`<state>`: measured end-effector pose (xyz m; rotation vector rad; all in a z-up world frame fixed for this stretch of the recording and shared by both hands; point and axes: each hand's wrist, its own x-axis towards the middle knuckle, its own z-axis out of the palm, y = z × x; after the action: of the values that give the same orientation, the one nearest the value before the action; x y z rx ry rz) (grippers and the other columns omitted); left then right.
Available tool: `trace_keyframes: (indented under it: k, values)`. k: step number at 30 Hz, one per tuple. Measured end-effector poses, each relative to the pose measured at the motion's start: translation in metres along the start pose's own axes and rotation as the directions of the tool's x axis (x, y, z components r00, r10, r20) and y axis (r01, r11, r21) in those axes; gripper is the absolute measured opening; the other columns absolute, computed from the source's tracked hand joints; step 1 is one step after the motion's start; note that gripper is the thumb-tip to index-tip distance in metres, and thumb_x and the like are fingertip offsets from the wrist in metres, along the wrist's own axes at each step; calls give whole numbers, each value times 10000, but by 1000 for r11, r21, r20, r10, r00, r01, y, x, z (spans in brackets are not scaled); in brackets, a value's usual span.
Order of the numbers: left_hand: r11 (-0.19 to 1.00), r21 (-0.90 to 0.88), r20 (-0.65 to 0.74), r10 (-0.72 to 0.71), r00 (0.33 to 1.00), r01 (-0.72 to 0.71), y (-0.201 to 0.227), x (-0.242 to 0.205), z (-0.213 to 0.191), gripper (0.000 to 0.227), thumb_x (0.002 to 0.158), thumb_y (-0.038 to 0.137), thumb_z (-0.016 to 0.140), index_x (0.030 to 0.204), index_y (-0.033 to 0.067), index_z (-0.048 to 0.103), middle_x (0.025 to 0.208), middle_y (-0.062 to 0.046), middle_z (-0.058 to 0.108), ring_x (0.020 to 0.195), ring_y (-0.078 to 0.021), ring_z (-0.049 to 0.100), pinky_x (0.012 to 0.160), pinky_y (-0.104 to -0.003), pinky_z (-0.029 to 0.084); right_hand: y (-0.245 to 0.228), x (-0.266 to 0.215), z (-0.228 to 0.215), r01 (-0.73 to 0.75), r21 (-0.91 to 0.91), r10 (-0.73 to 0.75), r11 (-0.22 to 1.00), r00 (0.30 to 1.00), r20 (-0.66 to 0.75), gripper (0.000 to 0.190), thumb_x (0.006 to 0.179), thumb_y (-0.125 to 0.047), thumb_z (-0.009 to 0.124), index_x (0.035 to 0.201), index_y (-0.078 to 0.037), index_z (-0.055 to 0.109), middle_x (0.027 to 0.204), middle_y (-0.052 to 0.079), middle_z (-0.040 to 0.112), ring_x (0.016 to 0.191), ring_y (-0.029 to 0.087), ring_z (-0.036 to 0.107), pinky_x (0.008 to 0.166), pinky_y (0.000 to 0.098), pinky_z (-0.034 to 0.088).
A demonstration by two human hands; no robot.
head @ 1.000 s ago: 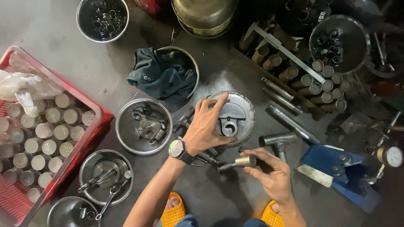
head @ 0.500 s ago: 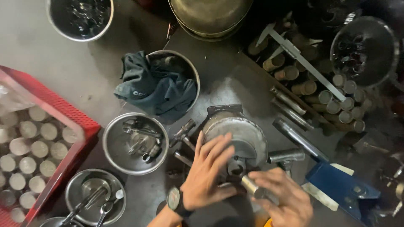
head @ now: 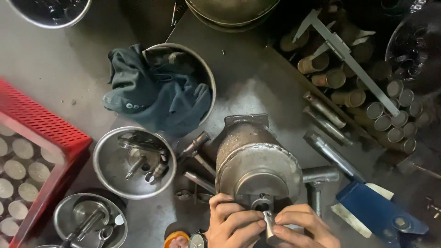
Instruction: The person assembles cylindrical metal components on a workbench using a hammer and metal rods. They then move to a press machine to press a bearing onto a shaft, measure the assembly with a caliper, and return to the workbench to continue hammering and assembling parts.
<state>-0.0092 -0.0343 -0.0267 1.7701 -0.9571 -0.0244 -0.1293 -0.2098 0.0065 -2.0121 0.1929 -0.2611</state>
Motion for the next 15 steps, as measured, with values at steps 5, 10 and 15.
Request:
trace_keyframes:
  k: [5, 10, 15]
  values:
    - [999, -10, -64, -49, 997, 48, -5, 2, -1, 256, 785, 246, 843, 1007, 160, 750, 1049, 42, 761, 879, -146, 587, 858, -384, 469, 20, -5, 2, 65, 128, -57, 990, 996, -69, 322, 811, -82, 843, 1085, -57, 675, 1092, 85, 728, 983, 237, 774, 840, 366, 658]
    - [1000, -31, -36, -2, 999, 1, -9, 3, 0, 248, 810, 305, 779, 1011, 161, 763, 1032, 37, 770, 841, -143, 573, 846, -379, 465, 34, -6, -4, 156, 177, -170, 972, 984, 62, 295, 867, -64, 807, 1113, -25, 650, 1144, 131, 701, 1011, 267, 772, 892, 441, 604]
    - [1000, -5, -71, -22, 997, 22, -11, 0, 5, 198, 840, 274, 811, 1003, 172, 762, 1016, 55, 772, 835, -132, 578, 839, -361, 471, 31, -12, -1, 24, 158, -30, 987, 999, 34, 291, 847, -44, 783, 1107, -42, 652, 1126, 120, 704, 1000, 266, 775, 893, 446, 604]
